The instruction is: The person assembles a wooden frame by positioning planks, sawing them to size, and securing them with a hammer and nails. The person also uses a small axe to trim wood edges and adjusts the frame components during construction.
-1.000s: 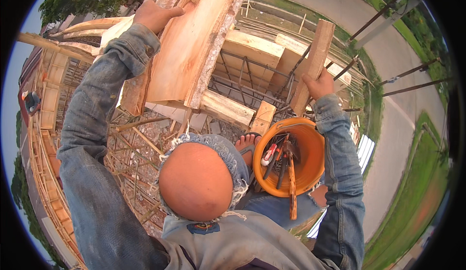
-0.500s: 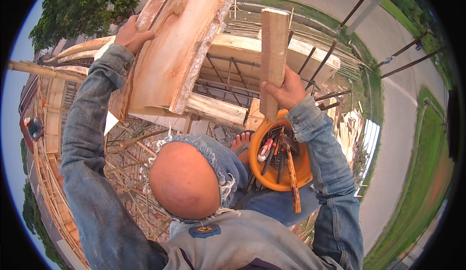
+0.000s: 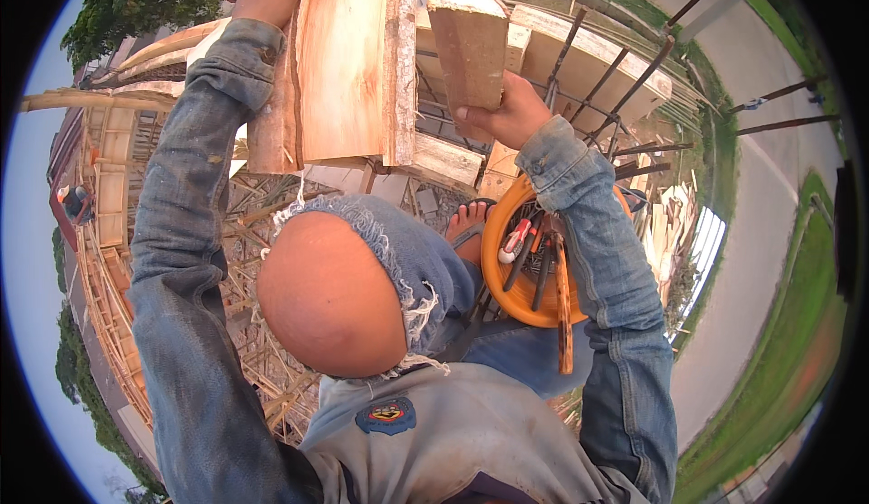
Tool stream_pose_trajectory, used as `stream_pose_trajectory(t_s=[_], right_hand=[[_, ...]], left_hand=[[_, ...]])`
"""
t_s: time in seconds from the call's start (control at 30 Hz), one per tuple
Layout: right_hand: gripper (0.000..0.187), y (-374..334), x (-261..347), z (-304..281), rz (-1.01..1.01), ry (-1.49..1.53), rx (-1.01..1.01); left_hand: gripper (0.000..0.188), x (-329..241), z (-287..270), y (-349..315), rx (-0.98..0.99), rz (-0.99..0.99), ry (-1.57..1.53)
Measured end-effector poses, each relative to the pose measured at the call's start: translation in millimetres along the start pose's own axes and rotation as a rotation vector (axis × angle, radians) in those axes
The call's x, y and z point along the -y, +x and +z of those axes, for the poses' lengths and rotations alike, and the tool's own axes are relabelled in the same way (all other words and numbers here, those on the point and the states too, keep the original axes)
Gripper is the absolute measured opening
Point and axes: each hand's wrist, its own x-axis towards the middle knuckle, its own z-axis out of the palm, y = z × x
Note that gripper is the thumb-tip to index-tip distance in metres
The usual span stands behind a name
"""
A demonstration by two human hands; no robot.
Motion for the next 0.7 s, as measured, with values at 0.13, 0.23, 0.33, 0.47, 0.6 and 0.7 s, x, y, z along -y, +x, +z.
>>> stream_pose_trajectory(t_s=[0.13, 0.23, 0.33, 0.47, 0.6, 0.7], right_hand=[[0.049, 35, -8, 31, -0.004, -0.087, 0.139], [0.051, 52, -7, 63, -0.068, -0.055, 0.22], [0.056, 63, -25, 99, -0.077, -0.08, 0.256], [0.058, 64, -34, 120, -0.055, -0.24, 0.278], [0.052, 59, -32, 130, -0.025, -0.243, 0.288], [0.05, 56, -22, 130, 0.024, -0.259, 0.293]], left_hand=[[0.07, -17, 3, 5, 0.048, -0.009, -0.044], [0.06, -13, -3, 6, 0.159, -0.023, -0.157], [0.057, -32, -11, -8, 0.216, 0.001, -0.213], [0.056, -18, -11, -2, 0.248, 0.05, -0.22], [0.056, -28, -16, -11, 0.248, -0.023, -0.325], [0.056, -24, -19, -9, 0.315, -0.062, -0.404]])
